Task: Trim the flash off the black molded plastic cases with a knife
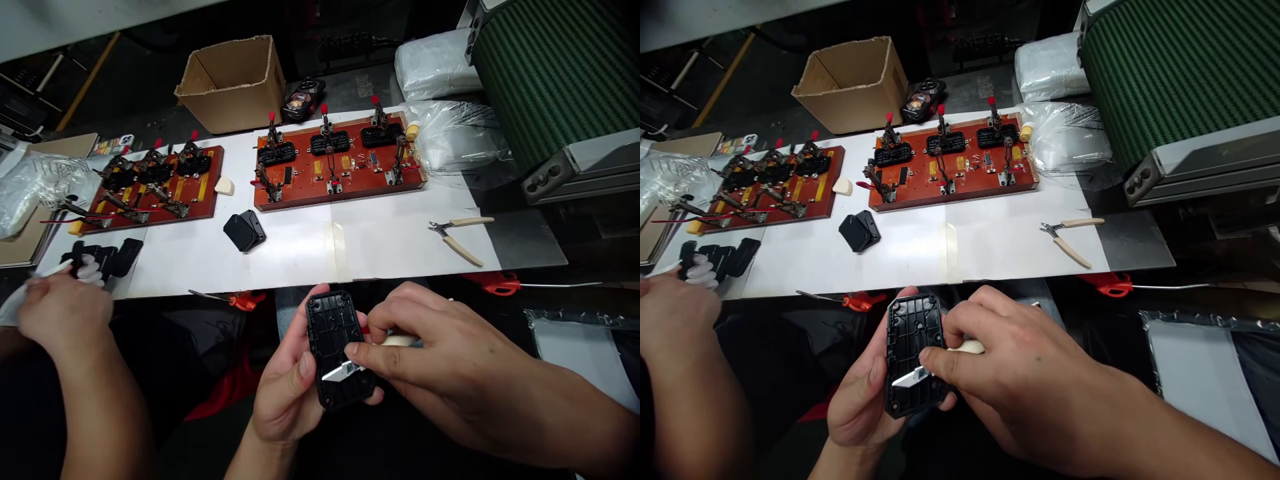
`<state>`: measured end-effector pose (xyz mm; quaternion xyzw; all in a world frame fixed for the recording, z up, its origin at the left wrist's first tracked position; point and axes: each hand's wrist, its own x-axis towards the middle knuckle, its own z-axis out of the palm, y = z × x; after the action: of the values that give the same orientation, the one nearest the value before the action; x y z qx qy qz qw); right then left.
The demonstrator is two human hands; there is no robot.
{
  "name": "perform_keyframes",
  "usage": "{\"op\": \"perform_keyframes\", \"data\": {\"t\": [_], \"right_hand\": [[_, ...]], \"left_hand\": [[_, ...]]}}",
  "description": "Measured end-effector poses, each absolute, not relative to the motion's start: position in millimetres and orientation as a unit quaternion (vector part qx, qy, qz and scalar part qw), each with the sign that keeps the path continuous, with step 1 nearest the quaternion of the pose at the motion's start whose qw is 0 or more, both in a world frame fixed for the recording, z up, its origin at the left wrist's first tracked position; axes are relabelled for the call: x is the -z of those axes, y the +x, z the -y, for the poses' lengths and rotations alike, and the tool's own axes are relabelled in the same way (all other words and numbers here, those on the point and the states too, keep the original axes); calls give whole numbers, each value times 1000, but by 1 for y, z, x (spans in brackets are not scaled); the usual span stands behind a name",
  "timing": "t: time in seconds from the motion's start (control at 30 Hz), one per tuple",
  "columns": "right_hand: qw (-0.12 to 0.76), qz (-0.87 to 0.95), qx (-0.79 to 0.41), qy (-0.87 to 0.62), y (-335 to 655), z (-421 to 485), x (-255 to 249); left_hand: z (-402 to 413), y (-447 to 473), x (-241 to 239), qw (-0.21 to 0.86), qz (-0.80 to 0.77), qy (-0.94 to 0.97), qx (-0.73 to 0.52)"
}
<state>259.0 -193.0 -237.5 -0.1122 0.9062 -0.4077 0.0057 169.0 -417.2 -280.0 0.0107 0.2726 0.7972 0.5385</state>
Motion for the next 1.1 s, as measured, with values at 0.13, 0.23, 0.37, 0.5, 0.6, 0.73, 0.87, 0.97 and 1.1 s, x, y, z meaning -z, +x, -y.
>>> {"op": "perform_keyframes", "data": {"t": [0.13, 0.23, 0.37, 0.5, 0.6, 0.73, 0.87, 0.97, 1.1], "right_hand": [[-25, -905, 407, -119, 259, 193, 242], [-72, -893, 419, -145, 258, 192, 251], [-126, -873, 458, -107, 258, 191, 262], [-127, -854, 500, -66, 260, 191, 265], [-95, -850, 509, -99, 260, 192, 261], [-72, -867, 477, -123, 258, 194, 254], [-62, -875, 462, -130, 256, 194, 250], [-44, -878, 459, -127, 255, 193, 249], [-32, -882, 457, -109, 257, 196, 247]], "left_hand": [[417, 172, 284, 557, -237, 21, -796], [417, 172, 287, 570, -211, 36, -793], [414, 168, 284, 562, -203, 27, -802], [411, 166, 280, 553, -186, 35, -811], [411, 166, 281, 548, -203, 33, -811], [413, 166, 283, 552, -217, 34, -805], [415, 166, 284, 558, -219, 36, -800], [417, 166, 284, 552, -242, 17, -798], [417, 168, 281, 530, -291, 10, -796]]}}
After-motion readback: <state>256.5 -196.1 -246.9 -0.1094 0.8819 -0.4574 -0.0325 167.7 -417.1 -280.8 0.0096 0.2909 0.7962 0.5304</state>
